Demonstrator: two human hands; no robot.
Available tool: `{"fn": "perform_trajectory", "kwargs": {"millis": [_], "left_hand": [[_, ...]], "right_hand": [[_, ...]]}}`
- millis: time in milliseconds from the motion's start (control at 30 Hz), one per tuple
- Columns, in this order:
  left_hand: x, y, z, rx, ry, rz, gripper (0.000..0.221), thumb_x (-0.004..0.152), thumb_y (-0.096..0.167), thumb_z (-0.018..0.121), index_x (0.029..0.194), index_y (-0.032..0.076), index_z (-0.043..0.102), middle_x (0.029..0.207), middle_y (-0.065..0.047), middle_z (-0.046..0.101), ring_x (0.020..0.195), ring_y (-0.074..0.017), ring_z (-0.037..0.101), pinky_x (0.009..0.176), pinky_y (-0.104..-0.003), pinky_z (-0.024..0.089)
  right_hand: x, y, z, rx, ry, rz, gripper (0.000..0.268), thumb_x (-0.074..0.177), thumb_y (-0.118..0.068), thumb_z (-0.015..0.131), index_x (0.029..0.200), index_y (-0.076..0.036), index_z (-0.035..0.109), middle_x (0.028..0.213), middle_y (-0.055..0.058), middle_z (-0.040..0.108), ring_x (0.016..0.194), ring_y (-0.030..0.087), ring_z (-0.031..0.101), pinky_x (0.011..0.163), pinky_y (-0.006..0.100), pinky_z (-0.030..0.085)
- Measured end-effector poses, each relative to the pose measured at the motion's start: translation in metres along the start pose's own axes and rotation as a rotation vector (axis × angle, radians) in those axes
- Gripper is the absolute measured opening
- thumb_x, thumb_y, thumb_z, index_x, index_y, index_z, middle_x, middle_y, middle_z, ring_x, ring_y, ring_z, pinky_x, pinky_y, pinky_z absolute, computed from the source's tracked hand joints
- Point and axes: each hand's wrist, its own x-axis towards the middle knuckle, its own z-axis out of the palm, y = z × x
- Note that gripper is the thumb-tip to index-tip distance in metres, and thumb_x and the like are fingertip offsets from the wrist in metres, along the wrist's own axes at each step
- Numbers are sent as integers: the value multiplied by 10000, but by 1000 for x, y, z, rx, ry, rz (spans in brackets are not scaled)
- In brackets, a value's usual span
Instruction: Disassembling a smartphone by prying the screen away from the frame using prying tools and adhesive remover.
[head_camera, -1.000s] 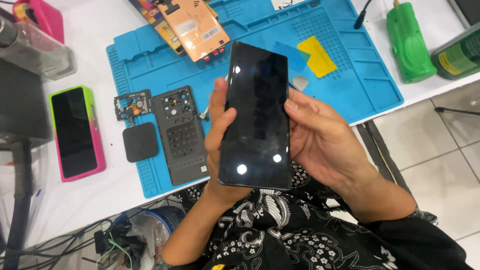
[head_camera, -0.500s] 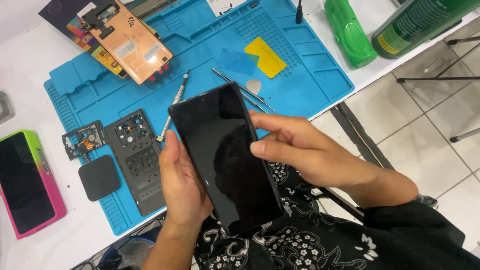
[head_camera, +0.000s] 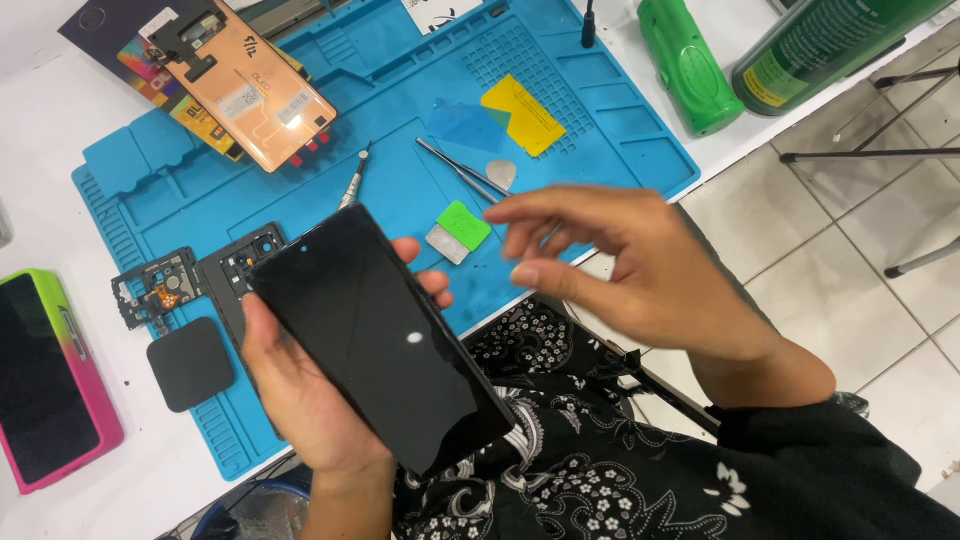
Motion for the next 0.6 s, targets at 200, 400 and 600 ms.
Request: {"fn": "perform_trajectory", "kwargs": {"millis": [200,400,600], "left_hand": [[-5,9,-10,-37,-23,65,748,931,532,545,1405,-46,564,1192,-301,662,938,-411,672,760,-511,580],[-4,7,-18,-25,-10,105,743,938,537,519,1376,-60,581,1184,-312,674,930,-421,688,747,-516,587],[-6,7,-25,-15,-24,68,759,994,546,397,1376,-87,566,1212,-318,664,952,-405,693,775,-513,591]], "right_hand": [[-7,10,-23,-17,282,49,502,1116,-273,371,1091,108,698,470,75,526,377,118,453,400,204,376],[8,50,-41,-297,357,-137,278,1078,286,539,1329,214,631,959,279,654,712,271,664,744,341,573],[23,69,-41,-484,182,-96,159,1166,-51,675,1104,33,794,1099,139,762,1133,269,676,976,371,522]]}}
